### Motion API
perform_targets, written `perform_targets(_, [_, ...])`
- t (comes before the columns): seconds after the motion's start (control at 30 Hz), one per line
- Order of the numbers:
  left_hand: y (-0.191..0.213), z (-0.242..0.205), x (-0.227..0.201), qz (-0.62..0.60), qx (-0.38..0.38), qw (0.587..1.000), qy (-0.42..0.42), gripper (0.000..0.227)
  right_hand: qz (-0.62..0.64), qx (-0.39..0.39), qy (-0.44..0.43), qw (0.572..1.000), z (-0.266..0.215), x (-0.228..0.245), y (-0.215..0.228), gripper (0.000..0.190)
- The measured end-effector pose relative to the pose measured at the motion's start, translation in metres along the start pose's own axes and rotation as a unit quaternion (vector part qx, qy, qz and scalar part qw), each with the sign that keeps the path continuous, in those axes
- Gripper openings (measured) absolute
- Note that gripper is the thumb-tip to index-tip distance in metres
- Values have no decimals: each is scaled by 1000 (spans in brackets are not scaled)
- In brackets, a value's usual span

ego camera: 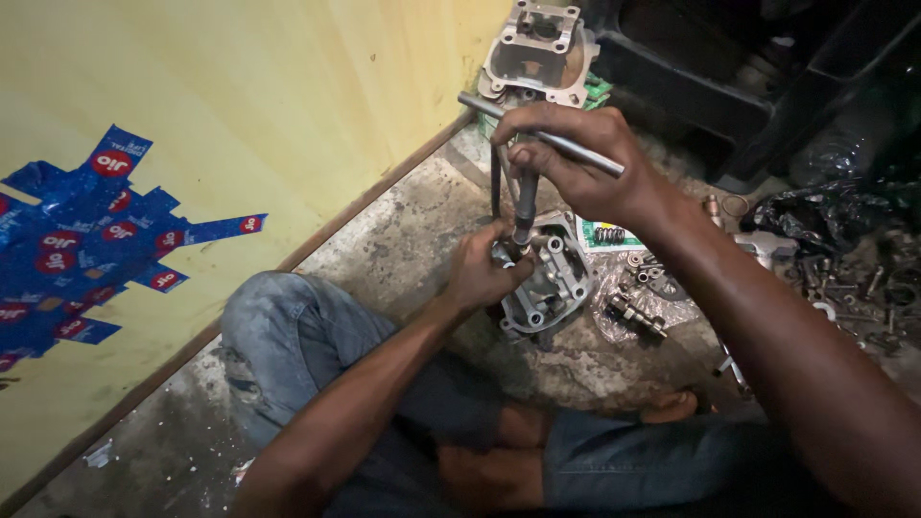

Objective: The person uses a T-handle wrench to loosen and remove bolts from an engine cylinder head, handling small components by hand while sitting on the floor.

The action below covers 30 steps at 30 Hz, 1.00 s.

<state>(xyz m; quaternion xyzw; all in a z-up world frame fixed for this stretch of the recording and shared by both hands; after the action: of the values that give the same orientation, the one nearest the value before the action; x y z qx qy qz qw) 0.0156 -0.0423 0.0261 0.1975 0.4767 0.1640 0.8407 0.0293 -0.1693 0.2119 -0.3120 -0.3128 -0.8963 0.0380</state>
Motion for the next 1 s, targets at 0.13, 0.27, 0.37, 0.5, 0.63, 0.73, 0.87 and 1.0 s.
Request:
perform_targets(0.13, [-7, -3, 10, -34, 59, 995, 71, 31, -46, -7, -11, 999, 6, -2, 0, 17])
perform_targets(0.27, [-1, 1, 0, -39, 48, 998, 15, 38, -140, -11, -36, 989, 9, -3, -1, 16])
perform_targets(0.37, [2, 3, -2, -47, 54, 997, 9, 45, -266, 13, -80, 961, 7, -4, 0, 19])
perform_targets(0.5, [6, 2, -4, -34, 49, 998, 13, 57, -469, 5, 21, 883, 12, 18, 5, 26])
perform_targets(0.63, [5, 2, -2, 5, 60, 997, 37, 51, -554, -3, 71, 829, 18, 34, 10, 34])
perform_targets(0.73, [3, 1, 3, 16, 73, 995, 64, 49, -580, -13, 91, 810, 20, 41, 8, 38])
perform_targets(0.87, [5, 1, 3, 22, 66, 996, 50, 55, -600, -11, 83, 795, 22, 44, 2, 34])
perform_targets(1.0, [2, -1, 9, 56, 84, 993, 65, 62, -604, 1, 27, 796, 27, 33, 0, 37])
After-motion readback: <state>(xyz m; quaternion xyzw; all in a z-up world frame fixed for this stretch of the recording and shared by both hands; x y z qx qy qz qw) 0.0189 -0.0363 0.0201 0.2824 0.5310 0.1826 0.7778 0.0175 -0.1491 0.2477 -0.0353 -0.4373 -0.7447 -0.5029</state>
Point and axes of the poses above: each hand's wrist, its own z-axis towards the middle knuckle, its own y-axis out of the back of the hand, x = y × z, the point moved 8 cm from there along z, towards the middle knuckle, and after that the axes turned 5 degrees about -y, right-handed, at the moved point
